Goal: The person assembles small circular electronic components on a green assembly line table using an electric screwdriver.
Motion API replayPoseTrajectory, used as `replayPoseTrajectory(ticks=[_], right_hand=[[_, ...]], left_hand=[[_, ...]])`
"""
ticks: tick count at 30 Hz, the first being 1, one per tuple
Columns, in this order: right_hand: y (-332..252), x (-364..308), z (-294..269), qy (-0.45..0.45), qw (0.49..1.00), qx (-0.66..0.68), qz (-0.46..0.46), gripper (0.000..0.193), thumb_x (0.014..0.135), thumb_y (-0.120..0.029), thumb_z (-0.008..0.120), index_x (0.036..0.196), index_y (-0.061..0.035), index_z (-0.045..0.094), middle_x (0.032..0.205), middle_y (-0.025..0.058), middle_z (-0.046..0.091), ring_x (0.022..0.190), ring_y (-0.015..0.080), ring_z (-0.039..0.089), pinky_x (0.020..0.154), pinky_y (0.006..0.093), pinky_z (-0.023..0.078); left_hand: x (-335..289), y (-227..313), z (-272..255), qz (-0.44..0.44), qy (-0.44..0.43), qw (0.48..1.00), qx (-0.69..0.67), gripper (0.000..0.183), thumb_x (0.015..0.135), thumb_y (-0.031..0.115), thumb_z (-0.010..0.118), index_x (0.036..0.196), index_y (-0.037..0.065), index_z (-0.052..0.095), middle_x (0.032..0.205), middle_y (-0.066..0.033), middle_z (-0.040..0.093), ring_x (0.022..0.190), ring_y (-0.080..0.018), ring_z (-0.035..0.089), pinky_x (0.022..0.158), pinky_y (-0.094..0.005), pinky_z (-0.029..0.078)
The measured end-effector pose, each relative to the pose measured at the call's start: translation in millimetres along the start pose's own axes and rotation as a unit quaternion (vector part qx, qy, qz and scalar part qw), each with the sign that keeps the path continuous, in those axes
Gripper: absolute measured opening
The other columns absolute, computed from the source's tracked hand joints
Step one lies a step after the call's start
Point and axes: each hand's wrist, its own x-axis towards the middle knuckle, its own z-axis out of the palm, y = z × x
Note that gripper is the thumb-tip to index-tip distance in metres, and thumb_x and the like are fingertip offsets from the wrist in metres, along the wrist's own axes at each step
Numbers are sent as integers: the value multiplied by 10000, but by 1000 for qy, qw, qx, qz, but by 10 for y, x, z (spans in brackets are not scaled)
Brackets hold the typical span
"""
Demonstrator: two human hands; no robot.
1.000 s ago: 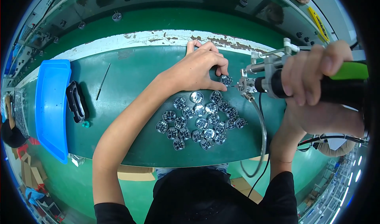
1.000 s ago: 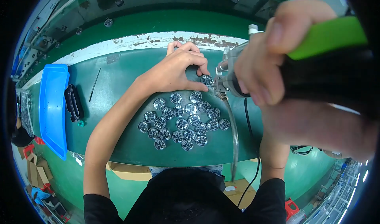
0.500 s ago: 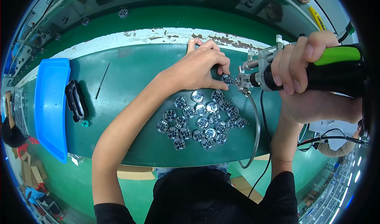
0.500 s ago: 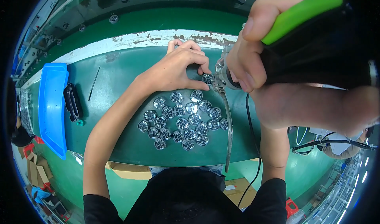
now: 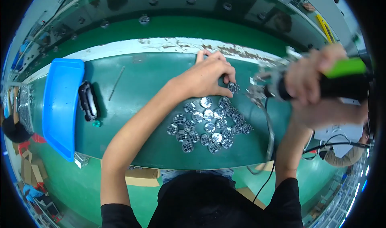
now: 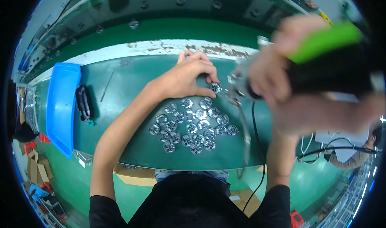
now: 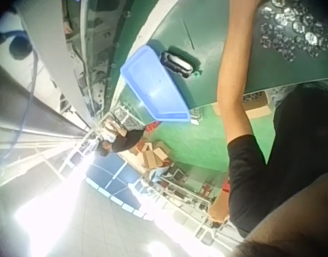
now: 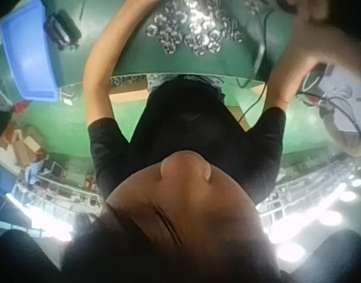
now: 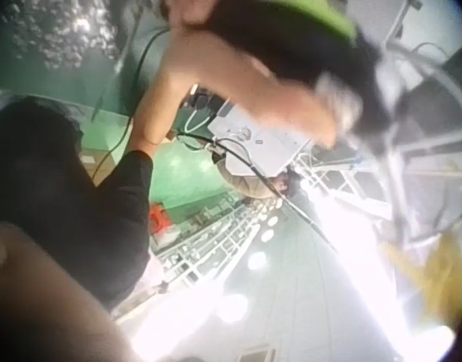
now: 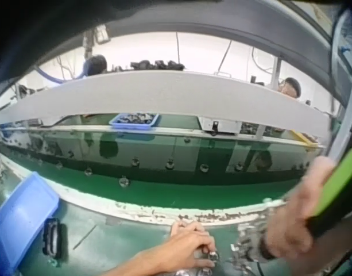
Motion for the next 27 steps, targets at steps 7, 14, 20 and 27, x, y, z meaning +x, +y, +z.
replayPoseTrajectory(ticks=[7,14,20,27], right_hand=[[-213,38,1,63,996,-57,-5,882,834,-908,484,1066,-57,496,624,-35,463,471,70,422,482,233,390],[-130,112,8,96,991,-95,5,1002,804,-977,359,1043,-18,525,585,-9,436,450,88,421,457,248,367],[-124,97,46,108,984,-143,-8,1069,764,-1021,320,1046,-11,529,567,-5,426,436,101,423,450,257,367],[-66,124,109,-11,992,-105,-72,1104,720,-1053,307,1102,-36,507,603,-16,445,443,97,418,469,263,389]], left_hand=[[-612,-93,-569,-79,65,995,17,519,746,266,902,1221,162,721,1007,3,685,1154,-203,584,1114,-433,343],[-435,-974,-1205,-310,397,844,184,570,713,350,908,1172,60,734,1022,-118,730,1009,-270,697,884,-417,566],[-5,-927,-1002,-364,346,848,167,406,741,332,880,1051,81,801,956,-81,780,1044,-301,700,904,-400,558],[152,-165,-103,29,108,992,64,348,724,275,909,1007,118,779,965,-20,742,1055,-250,608,995,-409,464]])
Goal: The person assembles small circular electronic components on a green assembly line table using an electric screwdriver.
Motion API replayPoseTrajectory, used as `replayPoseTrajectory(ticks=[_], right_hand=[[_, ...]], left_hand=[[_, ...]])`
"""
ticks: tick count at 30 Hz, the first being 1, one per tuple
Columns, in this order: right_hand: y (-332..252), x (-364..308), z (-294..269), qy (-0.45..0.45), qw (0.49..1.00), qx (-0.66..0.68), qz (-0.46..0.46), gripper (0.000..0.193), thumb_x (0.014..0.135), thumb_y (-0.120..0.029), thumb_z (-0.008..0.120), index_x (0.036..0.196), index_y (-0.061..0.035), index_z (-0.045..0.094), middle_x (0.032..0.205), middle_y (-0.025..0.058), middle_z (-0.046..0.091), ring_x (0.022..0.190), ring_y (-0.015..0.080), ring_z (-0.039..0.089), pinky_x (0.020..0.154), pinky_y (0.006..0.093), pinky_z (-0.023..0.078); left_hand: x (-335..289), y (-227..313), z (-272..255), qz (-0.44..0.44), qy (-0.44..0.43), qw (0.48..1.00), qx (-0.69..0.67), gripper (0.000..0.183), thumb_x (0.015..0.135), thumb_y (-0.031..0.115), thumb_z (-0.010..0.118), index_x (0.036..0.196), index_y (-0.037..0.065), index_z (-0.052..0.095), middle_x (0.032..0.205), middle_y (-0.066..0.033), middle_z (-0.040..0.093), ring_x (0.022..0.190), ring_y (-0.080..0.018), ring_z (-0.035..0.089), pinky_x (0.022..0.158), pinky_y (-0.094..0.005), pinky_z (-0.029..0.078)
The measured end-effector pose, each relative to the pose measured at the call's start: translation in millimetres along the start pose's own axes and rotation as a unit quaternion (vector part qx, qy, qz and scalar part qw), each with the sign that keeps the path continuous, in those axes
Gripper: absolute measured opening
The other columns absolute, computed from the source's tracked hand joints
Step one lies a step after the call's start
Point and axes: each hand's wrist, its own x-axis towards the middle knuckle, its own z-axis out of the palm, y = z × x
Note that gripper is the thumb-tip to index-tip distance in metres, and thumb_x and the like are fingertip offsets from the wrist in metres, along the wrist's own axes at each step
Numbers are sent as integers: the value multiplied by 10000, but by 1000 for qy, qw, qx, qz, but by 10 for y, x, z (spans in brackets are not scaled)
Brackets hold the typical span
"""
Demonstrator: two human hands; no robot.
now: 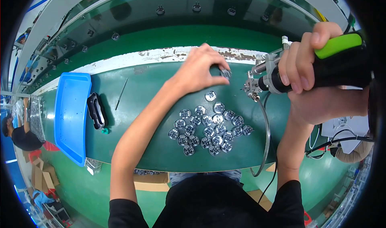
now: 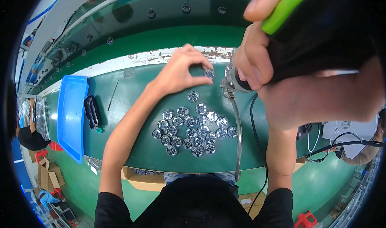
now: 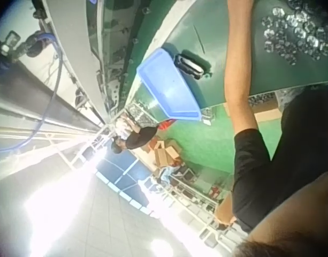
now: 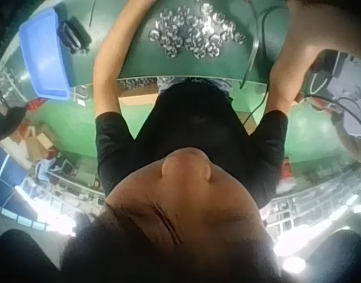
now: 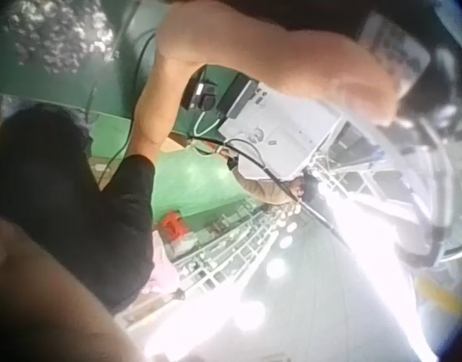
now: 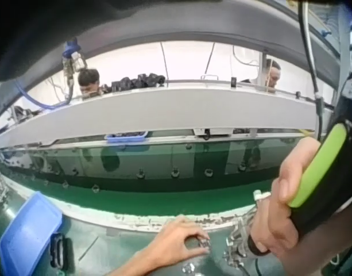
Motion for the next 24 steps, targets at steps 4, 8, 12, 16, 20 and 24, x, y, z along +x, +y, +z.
replayPoseTrajectory(ticks=[4,8,12,16,20,24], right_hand=[[27,1,22,-48,998,22,-23,1122,701,-1066,302,1126,-46,497,618,-20,452,446,95,417,477,265,399],[92,17,127,-9,1000,-9,12,1089,733,-1042,273,1093,-42,508,594,-9,444,433,107,411,459,270,387],[162,16,226,30,998,-36,46,1061,765,-1019,244,1061,-38,520,571,3,435,420,119,406,440,274,375],[190,-5,303,75,992,-66,77,1038,796,-995,215,1028,-34,532,548,14,427,407,131,401,421,279,363],[272,61,309,81,992,-50,82,1044,788,-1004,220,1009,-31,529,540,17,425,402,132,392,418,282,356],[305,80,290,90,992,-32,87,1053,776,-1016,225,984,-28,525,531,21,423,396,133,381,414,285,347]], left_hand=[[-92,196,69,-19,-84,995,-44,360,686,315,938,954,152,761,945,65,679,1113,-190,554,1089,-452,287],[-112,160,84,-19,-87,995,-42,374,675,339,941,886,130,714,967,64,668,1124,-197,531,1104,-491,244],[-135,145,84,-21,-84,996,-37,413,667,358,945,846,100,676,988,38,673,1132,-212,523,1115,-498,245],[-121,152,98,-25,-95,994,-41,430,662,373,947,847,88,683,1001,35,679,1134,-212,523,1123,-503,245],[-139,111,134,-11,-64,997,-45,415,644,382,943,839,107,701,968,46,691,1131,-206,527,1099,-494,246],[-131,89,179,4,-45,998,-43,407,627,397,940,829,126,714,923,54,698,1121,-210,536,1059,-483,255]])
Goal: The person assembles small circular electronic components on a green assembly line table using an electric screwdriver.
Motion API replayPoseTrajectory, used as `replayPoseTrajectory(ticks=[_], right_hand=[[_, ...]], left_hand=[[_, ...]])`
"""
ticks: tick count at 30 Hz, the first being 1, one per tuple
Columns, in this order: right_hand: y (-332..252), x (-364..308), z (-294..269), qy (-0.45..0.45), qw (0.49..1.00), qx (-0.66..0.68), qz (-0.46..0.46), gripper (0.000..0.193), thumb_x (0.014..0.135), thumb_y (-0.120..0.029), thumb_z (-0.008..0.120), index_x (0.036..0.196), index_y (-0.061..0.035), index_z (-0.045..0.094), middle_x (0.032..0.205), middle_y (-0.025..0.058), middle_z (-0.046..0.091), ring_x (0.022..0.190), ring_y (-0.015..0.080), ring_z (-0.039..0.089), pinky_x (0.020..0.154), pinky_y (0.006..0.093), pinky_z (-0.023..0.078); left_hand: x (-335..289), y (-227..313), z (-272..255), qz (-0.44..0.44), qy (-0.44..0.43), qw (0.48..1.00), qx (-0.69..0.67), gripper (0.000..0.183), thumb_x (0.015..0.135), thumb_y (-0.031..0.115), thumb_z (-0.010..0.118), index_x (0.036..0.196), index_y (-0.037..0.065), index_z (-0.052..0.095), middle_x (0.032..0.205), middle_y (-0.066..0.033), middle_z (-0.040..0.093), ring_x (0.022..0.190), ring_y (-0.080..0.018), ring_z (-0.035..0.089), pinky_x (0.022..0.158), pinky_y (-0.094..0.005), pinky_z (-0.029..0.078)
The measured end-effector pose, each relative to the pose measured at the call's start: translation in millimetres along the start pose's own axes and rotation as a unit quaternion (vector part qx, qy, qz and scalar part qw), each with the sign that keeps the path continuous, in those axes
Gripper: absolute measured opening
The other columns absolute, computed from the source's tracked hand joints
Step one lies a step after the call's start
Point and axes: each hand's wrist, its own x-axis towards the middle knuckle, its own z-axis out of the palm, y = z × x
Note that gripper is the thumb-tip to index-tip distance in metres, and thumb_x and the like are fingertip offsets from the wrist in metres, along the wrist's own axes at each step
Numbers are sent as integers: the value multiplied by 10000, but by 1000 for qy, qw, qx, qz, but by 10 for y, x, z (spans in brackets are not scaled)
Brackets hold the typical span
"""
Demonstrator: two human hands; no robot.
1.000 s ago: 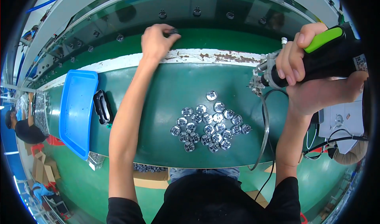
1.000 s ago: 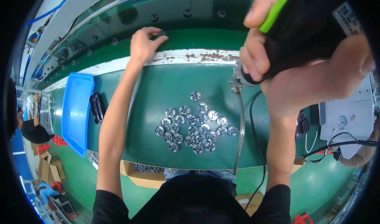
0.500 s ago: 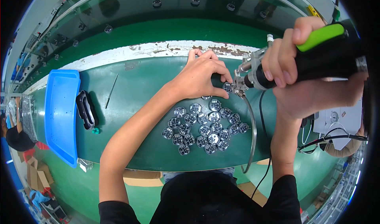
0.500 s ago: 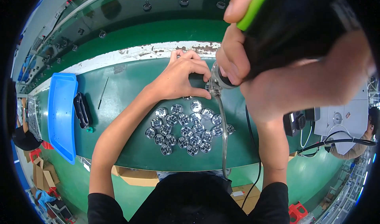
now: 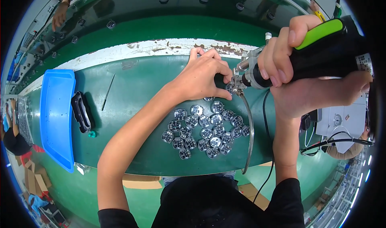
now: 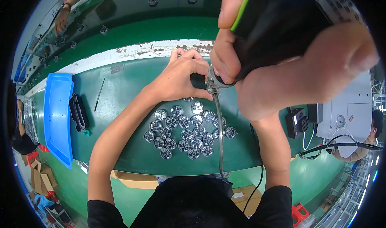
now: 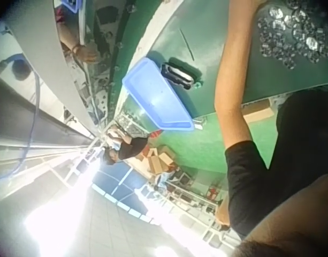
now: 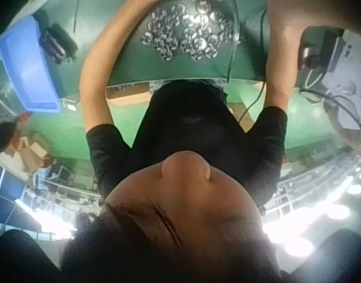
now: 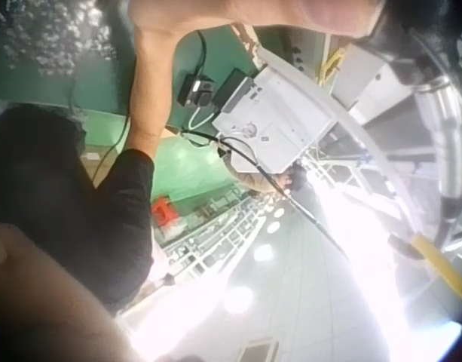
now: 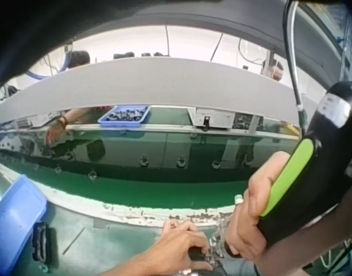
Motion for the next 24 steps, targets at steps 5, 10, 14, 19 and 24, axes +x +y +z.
replayPoseTrajectory(ticks=[5,10,14,19,24], right_hand=[[42,-16,14,8,999,31,11,1064,761,-1030,233,952,-24,519,519,25,421,388,135,366,409,289,335],[50,-96,-25,-11,998,62,-18,937,874,-913,391,1067,-7,535,589,39,512,442,157,467,450,293,399],[-299,-452,-437,-3,999,45,-11,930,868,-912,407,1074,-13,529,596,33,509,449,149,471,460,288,403],[-93,-216,-43,-1,999,42,-6,924,859,-912,426,1082,-20,522,606,25,506,458,139,476,472,281,409],[-84,-165,41,3,1000,28,3,918,851,-911,446,1089,-28,514,615,17,502,468,129,480,484,274,415]], left_hand=[[-7,-10,10,4,8,1000,7,410,626,406,941,829,129,716,907,54,692,1110,-208,539,1051,-479,258],[-25,-25,-70,-20,-16,1000,-1,403,631,408,940,852,146,728,895,59,687,1098,-204,540,1052,-479,255],[49,48,-81,-26,-66,997,-29,380,677,333,944,876,140,685,910,68,639,1134,-192,535,1139,-528,217],[-4,3,-100,-26,-56,998,-19,380,675,311,948,892,152,679,895,75,627,1127,-190,534,1130,-518,220],[10,-11,-90,-13,-51,998,-22,398,680,315,946,888,148,651,895,77,620,1123,-186,536,1123,-528,223]])
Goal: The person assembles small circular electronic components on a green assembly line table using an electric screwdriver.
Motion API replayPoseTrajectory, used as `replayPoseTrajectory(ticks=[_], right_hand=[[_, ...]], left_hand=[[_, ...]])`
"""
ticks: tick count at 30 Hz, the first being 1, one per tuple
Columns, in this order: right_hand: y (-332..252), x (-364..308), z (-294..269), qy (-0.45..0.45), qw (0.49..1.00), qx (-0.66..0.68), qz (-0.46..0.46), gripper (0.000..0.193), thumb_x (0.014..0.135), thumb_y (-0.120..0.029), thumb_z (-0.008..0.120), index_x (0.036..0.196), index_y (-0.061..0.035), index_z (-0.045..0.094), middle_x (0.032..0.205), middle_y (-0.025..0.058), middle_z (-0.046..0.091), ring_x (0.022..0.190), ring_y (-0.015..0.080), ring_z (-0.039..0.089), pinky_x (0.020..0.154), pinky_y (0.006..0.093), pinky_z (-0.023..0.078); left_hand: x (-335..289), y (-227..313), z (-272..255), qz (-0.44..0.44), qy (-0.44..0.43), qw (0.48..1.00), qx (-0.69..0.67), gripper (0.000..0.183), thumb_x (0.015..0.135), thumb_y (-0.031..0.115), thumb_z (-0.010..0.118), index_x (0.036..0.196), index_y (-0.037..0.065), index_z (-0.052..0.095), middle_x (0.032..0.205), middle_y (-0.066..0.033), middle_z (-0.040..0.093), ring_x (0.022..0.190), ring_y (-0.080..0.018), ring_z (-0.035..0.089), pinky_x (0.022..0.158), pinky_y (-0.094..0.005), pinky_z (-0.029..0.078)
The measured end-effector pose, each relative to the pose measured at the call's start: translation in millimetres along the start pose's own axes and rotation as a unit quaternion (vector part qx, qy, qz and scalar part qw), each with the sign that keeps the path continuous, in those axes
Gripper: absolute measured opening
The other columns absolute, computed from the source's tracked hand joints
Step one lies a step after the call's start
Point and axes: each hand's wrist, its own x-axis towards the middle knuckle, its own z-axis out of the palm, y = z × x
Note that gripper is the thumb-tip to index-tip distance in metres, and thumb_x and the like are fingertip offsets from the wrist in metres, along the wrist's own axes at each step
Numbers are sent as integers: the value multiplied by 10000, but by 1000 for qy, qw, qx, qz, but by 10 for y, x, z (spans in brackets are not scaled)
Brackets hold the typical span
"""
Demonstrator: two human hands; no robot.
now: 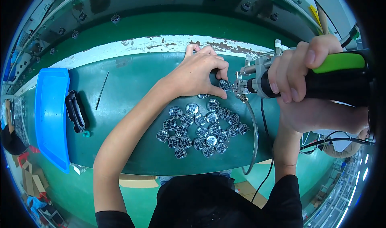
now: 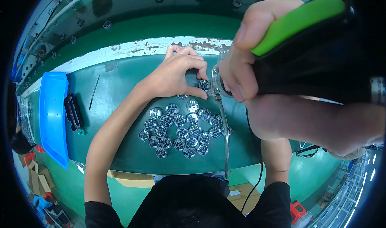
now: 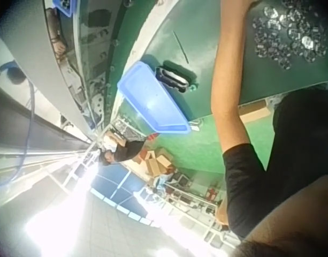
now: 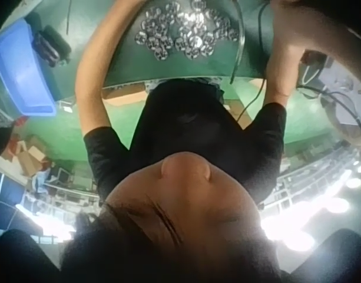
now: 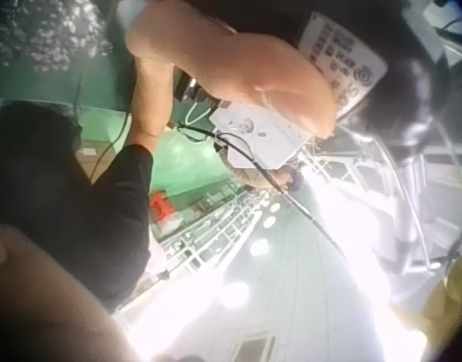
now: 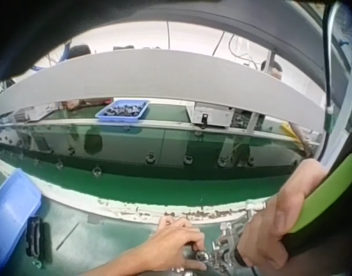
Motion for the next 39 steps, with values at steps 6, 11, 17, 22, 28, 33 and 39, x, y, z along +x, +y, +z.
replayPoseTrajectory(ticks=[6,11,17,22,28,33,39], right_hand=[[-7,37,-27,6,1000,-7,6,912,841,-910,469,1099,-37,506,625,7,498,479,117,485,499,265,422],[-4,44,38,10,1000,-10,10,909,832,-910,488,1107,-44,498,635,-1,495,488,108,490,511,258,428],[24,142,86,18,1000,-18,12,906,822,-909,511,1116,-53,489,645,-11,491,499,96,495,526,250,435],[-194,5,-108,20,1000,-18,6,905,814,-909,531,1124,-60,482,654,-19,487,509,86,500,538,243,441],[-381,-111,-727,23,1000,7,-8,905,804,-908,554,1134,-69,473,665,-28,483,520,74,505,553,235,448],[-362,-45,-759,5,995,-19,-100,952,789,-951,496,1135,-65,466,681,-31,479,521,59,475,576,219,454],[-422,-14,-741,10,994,-12,-109,943,779,-950,488,1116,-69,469,675,-26,483,511,69,476,560,230,449]], left_hand=[[11,25,-3,-10,-10,1000,-8,399,681,316,944,888,151,646,903,77,617,1123,-186,535,1144,-552,204],[-7,26,12,-9,-3,1000,3,398,685,319,941,886,143,646,903,76,617,1123,-187,534,1134,-563,214],[-2,34,9,-7,-4,1000,4,392,685,318,939,882,136,653,892,73,616,1126,-194,524,1100,-532,239],[-8,80,-78,-14,-20,1000,3,384,690,307,938,905,136,670,936,45,639,1147,-198,523,1092,-496,239],[-138,56,-596,-31,-93,987,-128,573,740,350,925,1218,104,727,1201,-45,697,1098,-226,622,1000,-357,486],[-393,-668,-1303,-282,181,932,137,393,808,377,871,878,20,721,928,-90,725,867,-162,663,768,-330,532],[-389,-1218,-1434,-329,321,844,275,496,790,444,861,1075,53,752,1038,-116,757,958,-308,725,892,-420,565]])
